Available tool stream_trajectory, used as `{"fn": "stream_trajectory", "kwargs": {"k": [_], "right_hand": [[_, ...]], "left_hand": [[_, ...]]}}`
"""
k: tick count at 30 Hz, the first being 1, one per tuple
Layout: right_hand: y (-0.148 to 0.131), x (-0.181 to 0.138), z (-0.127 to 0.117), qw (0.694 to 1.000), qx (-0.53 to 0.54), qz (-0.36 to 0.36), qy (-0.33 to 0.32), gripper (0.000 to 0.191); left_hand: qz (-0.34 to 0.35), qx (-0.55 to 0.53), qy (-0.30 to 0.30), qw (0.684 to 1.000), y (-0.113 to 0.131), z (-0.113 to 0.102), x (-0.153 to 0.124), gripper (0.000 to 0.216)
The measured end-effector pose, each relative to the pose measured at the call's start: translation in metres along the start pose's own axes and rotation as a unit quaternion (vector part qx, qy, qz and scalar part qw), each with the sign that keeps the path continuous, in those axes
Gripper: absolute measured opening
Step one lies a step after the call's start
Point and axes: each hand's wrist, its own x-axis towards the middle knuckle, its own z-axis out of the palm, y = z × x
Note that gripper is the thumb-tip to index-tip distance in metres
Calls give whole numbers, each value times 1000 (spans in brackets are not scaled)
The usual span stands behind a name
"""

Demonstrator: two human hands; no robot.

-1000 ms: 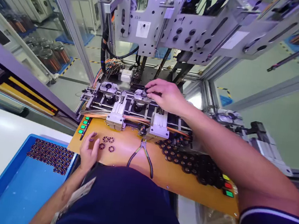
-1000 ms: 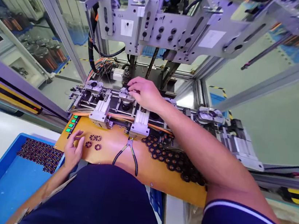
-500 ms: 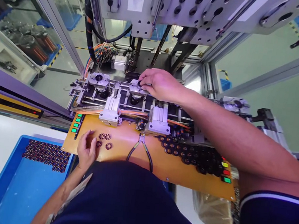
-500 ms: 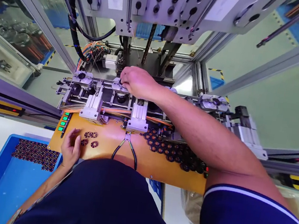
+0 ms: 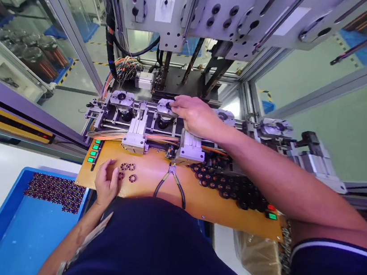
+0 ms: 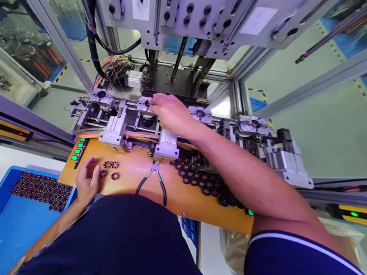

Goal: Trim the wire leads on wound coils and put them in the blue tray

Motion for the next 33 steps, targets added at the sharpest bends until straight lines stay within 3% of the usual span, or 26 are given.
{"fn": "stream_trajectory", "kwargs": {"k": [4,8,10,12,16,20,24,26,29,31,33], "right_hand": [[-22,-26,-13,997,0,31,75,41],[-68,-107,-21,965,35,113,232,32],[-89,-154,-8,951,60,203,225,24],[-102,-194,15,946,70,246,198,17],[-104,-234,68,934,86,302,171,16],[-102,-239,90,920,118,331,173,16],[-122,-227,72,912,168,315,203,19],[-142,-217,52,909,198,292,224,18],[-175,-199,21,893,263,251,264,17],[-191,-189,5,870,323,233,289,19],[-198,-180,-2,842,393,219,299,24]], "left_hand": [[13,2,6,1000,1,-2,1,38],[14,-3,24,1000,6,-14,0,39],[11,-12,27,1000,11,-23,0,37],[11,-25,19,999,20,-32,2,33],[26,-50,-27,998,50,-41,5,31],[45,-93,-124,987,85,-38,7,28],[85,-114,-234,962,125,-27,7,21],[96,-134,-324,932,148,-21,7,23],[48,-223,-468,854,177,-15,3,36],[16,-274,-497,823,188,-16,0,34],[26,-280,-466,839,191,-19,-3,29]]}}
